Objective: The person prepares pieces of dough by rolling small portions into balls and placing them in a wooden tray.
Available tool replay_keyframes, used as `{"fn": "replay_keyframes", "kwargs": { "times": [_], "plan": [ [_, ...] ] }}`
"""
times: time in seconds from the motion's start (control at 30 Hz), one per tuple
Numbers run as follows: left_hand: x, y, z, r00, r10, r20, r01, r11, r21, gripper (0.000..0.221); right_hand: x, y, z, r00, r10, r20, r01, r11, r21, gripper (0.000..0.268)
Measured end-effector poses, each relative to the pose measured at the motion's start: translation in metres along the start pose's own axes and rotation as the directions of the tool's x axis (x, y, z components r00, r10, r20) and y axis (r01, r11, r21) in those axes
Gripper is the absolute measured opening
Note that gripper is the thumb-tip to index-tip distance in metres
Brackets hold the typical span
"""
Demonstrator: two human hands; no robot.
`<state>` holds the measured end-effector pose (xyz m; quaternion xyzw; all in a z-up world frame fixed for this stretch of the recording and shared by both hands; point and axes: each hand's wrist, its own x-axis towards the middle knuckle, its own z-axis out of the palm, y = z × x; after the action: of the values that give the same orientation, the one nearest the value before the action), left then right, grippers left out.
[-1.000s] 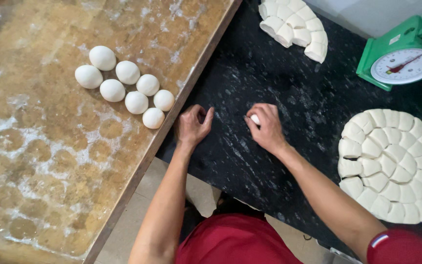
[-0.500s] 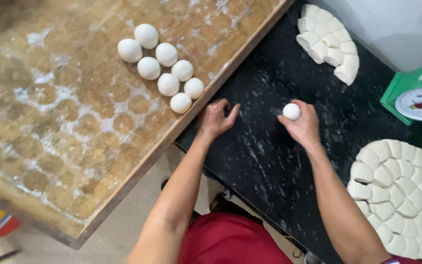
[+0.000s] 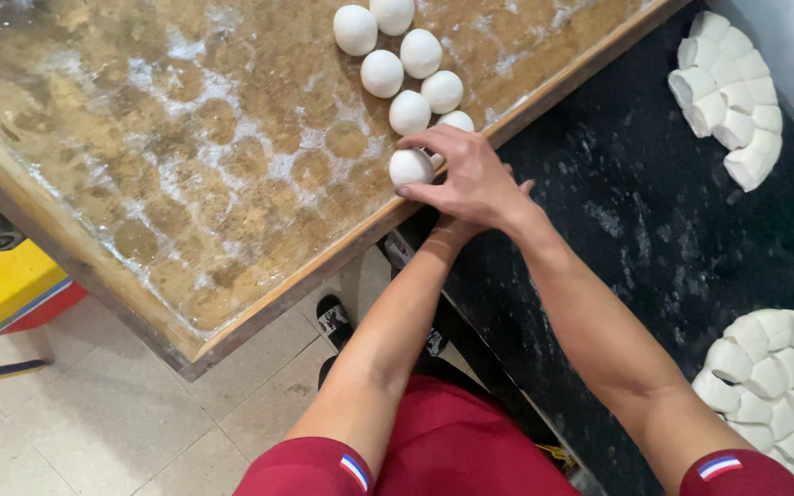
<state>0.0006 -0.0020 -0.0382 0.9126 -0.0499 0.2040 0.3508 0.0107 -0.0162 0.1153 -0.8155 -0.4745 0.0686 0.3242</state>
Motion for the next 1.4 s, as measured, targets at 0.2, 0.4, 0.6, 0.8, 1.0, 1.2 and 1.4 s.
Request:
{"fn": "replay_keyframes", "kwargs": {
  "times": [0.2, 0.4, 0.6, 0.8, 1.0, 1.2, 1.4],
  "plan": [
    [0.005, 0.005, -0.001, 0.968, -0.197, 0.157, 0.169, 0.970, 0.175, 0.048, 0.011, -0.006, 0.032, 0.988, -0.137, -0.069, 0.120, 0.969, -0.214, 0.046],
    [0.003, -0.014, 0.000, 0.997, 0.045, -0.067, -0.070, 0.895, -0.441, 0.034, -0.049, 0.049, -0.017, 0.924, 0.174, -0.341, -0.182, 0.983, 0.009, 0.025],
    [0.005, -0.003, 0.004, 0.997, -0.065, -0.031, 0.054, 0.961, -0.271, 0.032, -0.180, 0.237, -0.099, 0.235, 0.627, -0.743, -0.502, 0.733, 0.459, 0.022],
    [0.012, 0.017, -0.021, 0.983, -0.172, 0.064, 0.179, 0.976, -0.126, 0.035, -0.265, 0.354, -0.158, -0.382, 0.623, -0.683, -0.782, 0.175, 0.598, 0.044],
    [0.017, 0.028, -0.030, 0.978, -0.193, 0.085, 0.198, 0.979, -0.054, 0.035, -0.236, 0.402, -0.163, -0.193, 0.698, -0.690, -0.755, 0.343, 0.559, 0.063],
    [0.016, 0.029, -0.032, 0.983, -0.163, 0.081, 0.167, 0.985, -0.040, 0.036, -0.257, 0.369, -0.146, -0.144, 0.827, -0.543, -0.252, 0.500, 0.829, 0.038],
    [0.017, 0.031, -0.034, 0.973, -0.201, 0.113, 0.207, 0.977, -0.047, 0.035, -0.286, 0.226, -0.091, 0.029, 0.852, -0.523, -0.254, 0.513, 0.820, 0.034]
  ]
}}
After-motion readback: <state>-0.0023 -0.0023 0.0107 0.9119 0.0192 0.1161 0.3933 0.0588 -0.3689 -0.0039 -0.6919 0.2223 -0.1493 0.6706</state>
